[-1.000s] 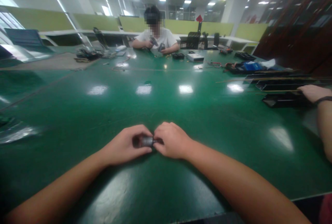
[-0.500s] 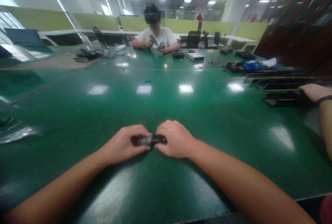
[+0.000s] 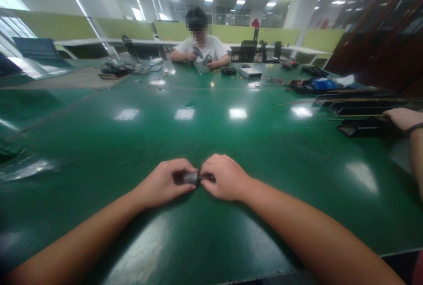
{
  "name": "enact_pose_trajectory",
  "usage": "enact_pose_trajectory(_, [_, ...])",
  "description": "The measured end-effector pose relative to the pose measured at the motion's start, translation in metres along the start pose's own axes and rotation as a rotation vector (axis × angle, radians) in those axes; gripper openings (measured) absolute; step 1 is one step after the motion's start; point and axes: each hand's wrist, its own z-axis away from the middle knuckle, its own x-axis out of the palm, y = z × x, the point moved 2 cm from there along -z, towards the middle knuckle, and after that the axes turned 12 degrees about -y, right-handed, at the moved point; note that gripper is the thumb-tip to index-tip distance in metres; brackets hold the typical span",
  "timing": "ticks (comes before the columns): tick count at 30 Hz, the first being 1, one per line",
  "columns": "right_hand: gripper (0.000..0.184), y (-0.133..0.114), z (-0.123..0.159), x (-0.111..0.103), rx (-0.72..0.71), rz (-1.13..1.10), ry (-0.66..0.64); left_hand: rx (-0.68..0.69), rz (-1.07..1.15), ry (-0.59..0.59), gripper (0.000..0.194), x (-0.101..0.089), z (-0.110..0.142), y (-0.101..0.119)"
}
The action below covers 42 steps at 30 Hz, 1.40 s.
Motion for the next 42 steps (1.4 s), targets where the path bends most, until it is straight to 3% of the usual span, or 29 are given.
enact_pose_trajectory(42, [0.006, 0.0029, 0.0027, 0.0005, 0.021, 0.052, -0.041, 0.018, -0.023, 0.008, 0.019, 0.0013, 0.0023, 0.0003])
